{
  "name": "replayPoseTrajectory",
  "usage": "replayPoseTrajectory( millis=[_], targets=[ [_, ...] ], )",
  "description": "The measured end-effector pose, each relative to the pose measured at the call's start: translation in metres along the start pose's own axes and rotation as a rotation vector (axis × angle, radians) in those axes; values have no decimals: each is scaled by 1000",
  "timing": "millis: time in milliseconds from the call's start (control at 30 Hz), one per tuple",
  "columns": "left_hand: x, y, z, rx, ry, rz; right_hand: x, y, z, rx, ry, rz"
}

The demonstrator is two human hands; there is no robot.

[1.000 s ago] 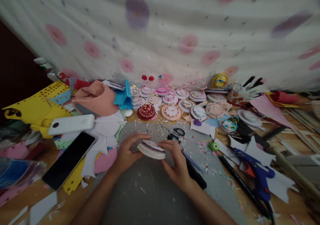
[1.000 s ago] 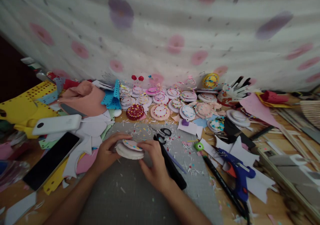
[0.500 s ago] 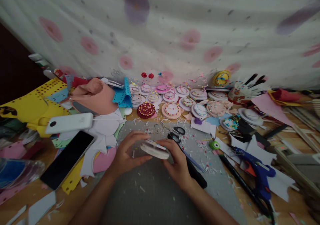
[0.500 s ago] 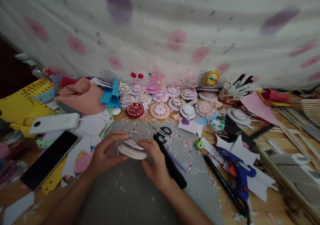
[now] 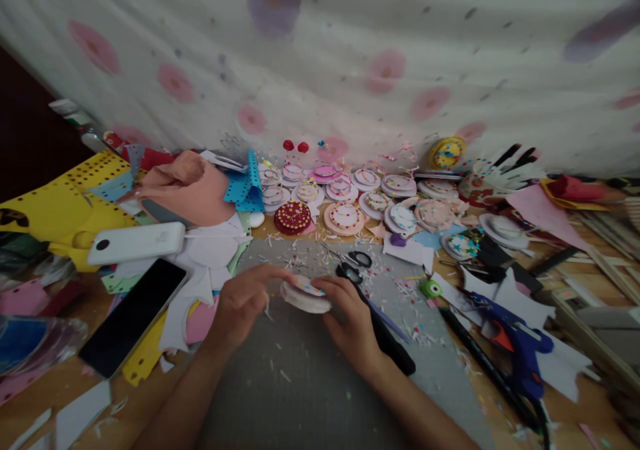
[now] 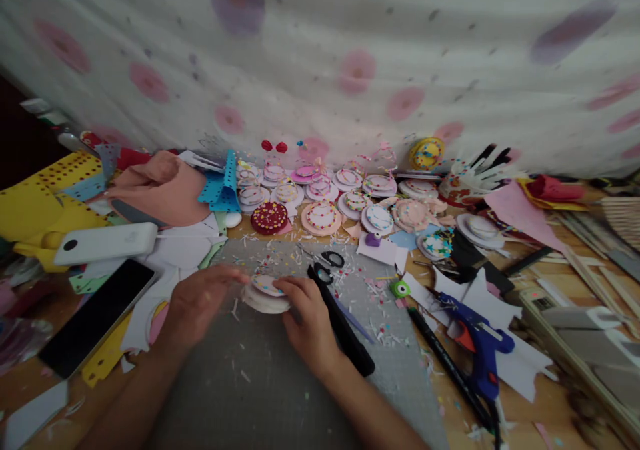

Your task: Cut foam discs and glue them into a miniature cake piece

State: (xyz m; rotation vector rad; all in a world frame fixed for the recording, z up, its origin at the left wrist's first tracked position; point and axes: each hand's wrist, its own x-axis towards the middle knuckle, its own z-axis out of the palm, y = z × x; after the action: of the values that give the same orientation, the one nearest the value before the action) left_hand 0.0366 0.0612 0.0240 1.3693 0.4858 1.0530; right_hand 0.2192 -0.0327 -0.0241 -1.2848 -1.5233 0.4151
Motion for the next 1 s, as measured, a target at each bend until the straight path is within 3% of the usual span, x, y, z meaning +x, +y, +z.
replayPoseTrajectory(
  millis=[100,233,333,433,600,733,867,1000],
  targets=[
    [8,5,-12,-332,258,3,1,1,-1,36,32,25],
    [22,12,-47,-546,493,85,1,2,-2,128,81,105],
    [26,9,-74,-588,585,117,1,1,-2,168,105,119],
    [27,6,-88,-545,582,104,0,-2,-4,161,116,44],
    [28,4,-73,-438,495,162,0,-7,-6,135,106,-47],
    [22,-4,-36,-225,236,141,-1,-7,-7,109,54,-72],
    [8,-7,-10,223,-79,107,-1,-3,-6,138,53,-46],
    [3,-6,-4,631,-226,277,1,-3,-6,118,12,-35]
  ],
)
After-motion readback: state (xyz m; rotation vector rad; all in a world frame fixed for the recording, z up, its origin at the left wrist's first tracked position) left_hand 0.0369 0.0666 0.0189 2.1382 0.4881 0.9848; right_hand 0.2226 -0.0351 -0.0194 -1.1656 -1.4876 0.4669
